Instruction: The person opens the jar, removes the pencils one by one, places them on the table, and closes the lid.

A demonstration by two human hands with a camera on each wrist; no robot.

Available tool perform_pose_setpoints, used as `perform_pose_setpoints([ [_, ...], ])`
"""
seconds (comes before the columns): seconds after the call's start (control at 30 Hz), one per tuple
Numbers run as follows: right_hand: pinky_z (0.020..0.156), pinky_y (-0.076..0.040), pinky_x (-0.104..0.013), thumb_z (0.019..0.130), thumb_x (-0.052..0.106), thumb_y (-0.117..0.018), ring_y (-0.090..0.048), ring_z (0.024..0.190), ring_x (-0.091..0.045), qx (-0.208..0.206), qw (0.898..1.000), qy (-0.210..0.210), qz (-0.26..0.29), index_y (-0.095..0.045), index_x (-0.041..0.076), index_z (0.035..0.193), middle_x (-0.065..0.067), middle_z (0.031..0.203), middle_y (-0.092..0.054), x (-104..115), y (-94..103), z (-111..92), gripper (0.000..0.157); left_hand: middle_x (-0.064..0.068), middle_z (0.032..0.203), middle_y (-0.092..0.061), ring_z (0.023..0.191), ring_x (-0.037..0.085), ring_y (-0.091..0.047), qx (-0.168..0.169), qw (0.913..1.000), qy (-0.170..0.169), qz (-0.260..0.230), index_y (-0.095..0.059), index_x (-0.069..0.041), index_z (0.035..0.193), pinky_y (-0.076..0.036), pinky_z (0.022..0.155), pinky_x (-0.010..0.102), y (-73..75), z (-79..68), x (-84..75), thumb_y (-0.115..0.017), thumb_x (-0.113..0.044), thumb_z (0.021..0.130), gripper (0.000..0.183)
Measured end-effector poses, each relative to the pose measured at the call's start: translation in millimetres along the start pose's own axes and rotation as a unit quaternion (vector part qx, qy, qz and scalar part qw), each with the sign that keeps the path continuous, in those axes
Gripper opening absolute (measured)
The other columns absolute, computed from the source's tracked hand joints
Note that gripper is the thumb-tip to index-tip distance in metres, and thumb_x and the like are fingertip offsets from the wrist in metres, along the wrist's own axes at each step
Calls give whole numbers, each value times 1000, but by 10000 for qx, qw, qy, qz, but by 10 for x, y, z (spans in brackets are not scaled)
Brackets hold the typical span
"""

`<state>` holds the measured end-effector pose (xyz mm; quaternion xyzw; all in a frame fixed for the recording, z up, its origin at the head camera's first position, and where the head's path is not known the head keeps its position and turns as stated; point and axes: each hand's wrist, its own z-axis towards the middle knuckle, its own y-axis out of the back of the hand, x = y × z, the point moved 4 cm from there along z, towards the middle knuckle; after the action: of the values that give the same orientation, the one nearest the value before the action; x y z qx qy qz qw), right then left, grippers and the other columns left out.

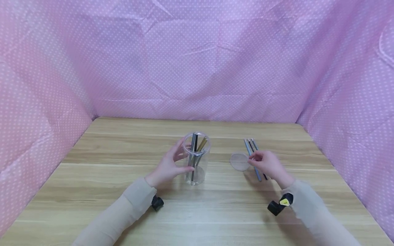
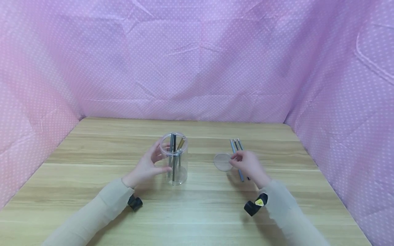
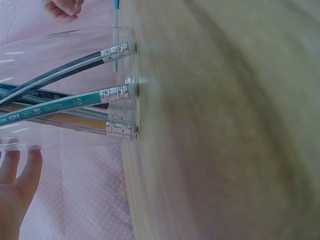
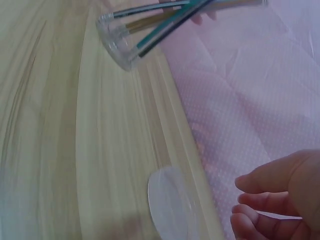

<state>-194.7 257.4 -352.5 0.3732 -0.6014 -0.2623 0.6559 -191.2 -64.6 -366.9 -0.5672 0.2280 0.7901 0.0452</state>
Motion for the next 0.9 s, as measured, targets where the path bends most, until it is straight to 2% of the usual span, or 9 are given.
perform_pose_setpoints([
  [0.2, 60, -47, -22, 86, 14, -66, -55, 71, -11, 99, 9990, 390, 189, -68, 2, 92, -4, 78, -65, 257, -117, 94, 14, 10, 146, -42, 123, 36, -52, -17, 10000, 12, 4, -20, -34, 150, -45, 103, 46, 8, -8, -9, -81, -5, 71, 105],
  [0.37, 65, -48, -24, 87, 17, -65, -57, 75, -11, 175, 9979, 597, 154, -69, 6, 93, -2, 80, -66, 509, -151, 140, 14, 10, 146, -42, 123, 36, -52, 0, 10000, 2, -29, -19, -36, 150, -44, 104, 48, 9, -5, -13, -81, -6, 71, 105],
  [0.57, 67, -51, -26, 87, 16, -66, -59, 74, -12, 104, 9947, 974, 317, -69, 4, 94, -3, 79, -67, 838, -103, 208, 15, 11, 147, -41, 124, 38, -50, 2, 10000, 4, -83, -19, -35, 150, -45, 103, 48, 9, -3, -11, -80, -4, 71, 105],
  [0.77, 70, -51, -26, 87, 18, -66, -60, 77, -14, 117, 9932, 1091, 397, -69, 7, 96, -4, 83, -68, 1113, -14, 268, 15, 11, 146, -41, 123, 37, -51, -9, 9999, 15, -121, -19, -37, 150, -45, 103, 48, 12, -2, -3, -81, -4, 70, 106],
  [0.9, 68, -52, -26, 86, 17, -67, -60, 75, -15, -17, 9909, 1284, 401, -69, 5, 96, -5, 82, -68, 1274, 53, 312, 16, 11, 146, -41, 123, 37, -51, 8, 9999, 12, -131, -19, -39, 149, -46, 102, 47, 15, 0, -5, -81, -4, 71, 106],
])
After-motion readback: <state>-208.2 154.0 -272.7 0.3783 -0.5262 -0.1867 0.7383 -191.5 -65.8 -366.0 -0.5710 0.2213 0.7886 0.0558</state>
